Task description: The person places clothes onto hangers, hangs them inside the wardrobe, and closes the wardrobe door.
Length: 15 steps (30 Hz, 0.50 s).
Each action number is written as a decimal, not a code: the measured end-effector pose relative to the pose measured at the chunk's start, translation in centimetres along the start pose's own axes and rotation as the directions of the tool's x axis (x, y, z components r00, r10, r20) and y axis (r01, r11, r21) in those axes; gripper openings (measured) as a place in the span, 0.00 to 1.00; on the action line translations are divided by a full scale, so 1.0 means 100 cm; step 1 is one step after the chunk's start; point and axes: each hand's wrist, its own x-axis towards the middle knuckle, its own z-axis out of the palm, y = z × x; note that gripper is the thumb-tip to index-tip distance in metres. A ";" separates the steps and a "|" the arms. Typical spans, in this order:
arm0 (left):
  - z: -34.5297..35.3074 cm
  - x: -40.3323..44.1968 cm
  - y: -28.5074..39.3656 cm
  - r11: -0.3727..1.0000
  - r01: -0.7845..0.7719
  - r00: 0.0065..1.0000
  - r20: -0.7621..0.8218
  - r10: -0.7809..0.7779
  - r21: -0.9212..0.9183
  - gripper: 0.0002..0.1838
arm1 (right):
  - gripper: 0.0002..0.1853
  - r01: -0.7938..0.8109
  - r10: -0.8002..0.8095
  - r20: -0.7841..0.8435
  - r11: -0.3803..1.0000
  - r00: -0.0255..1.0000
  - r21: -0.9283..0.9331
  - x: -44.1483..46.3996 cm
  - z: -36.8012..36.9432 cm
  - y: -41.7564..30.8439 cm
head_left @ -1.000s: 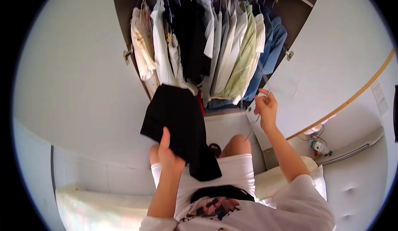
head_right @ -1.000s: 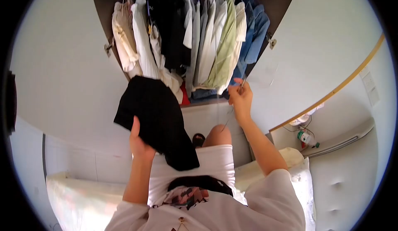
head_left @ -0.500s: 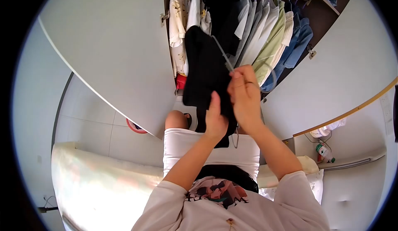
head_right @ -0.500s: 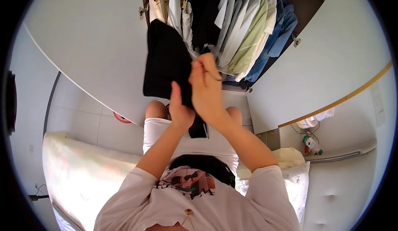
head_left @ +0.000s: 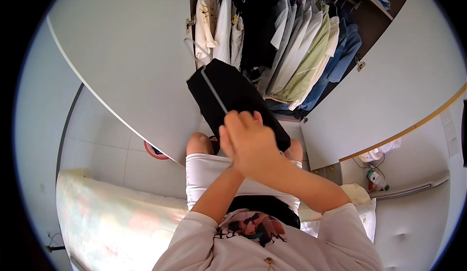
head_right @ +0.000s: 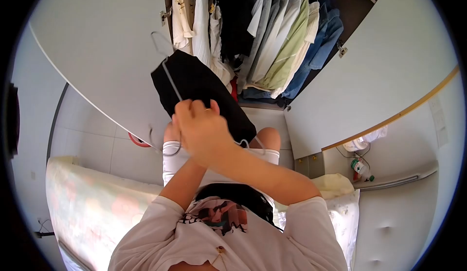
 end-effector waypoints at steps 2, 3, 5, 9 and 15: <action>0.001 -0.004 0.001 0.997 -0.019 0.999 -0.037 0.022 0.070 0.29 | 0.04 0.034 -0.035 -0.022 0.998 0.999 -0.046 -0.010 0.012 0.002; 0.002 -0.005 0.001 0.993 -0.035 0.998 -0.054 0.042 0.115 0.29 | 0.04 0.044 -0.044 -0.001 0.997 0.999 -0.066 -0.012 0.014 0.003; 0.004 -0.007 0.000 0.974 -0.072 0.992 -0.088 0.092 0.215 0.30 | 0.05 0.055 -0.053 0.014 0.994 0.998 -0.090 -0.012 0.014 0.008; 0.009 -0.013 -0.002 0.855 -0.162 0.961 -0.118 0.249 0.492 0.31 | 0.05 0.014 -0.017 0.097 0.999 0.995 0.034 -0.008 0.000 0.007; 0.017 -0.013 -0.001 0.173 -0.199 0.871 0.094 0.483 0.965 0.34 | 0.09 0.068 -0.076 0.079 0.993 0.994 0.099 -0.019 -0.004 -0.001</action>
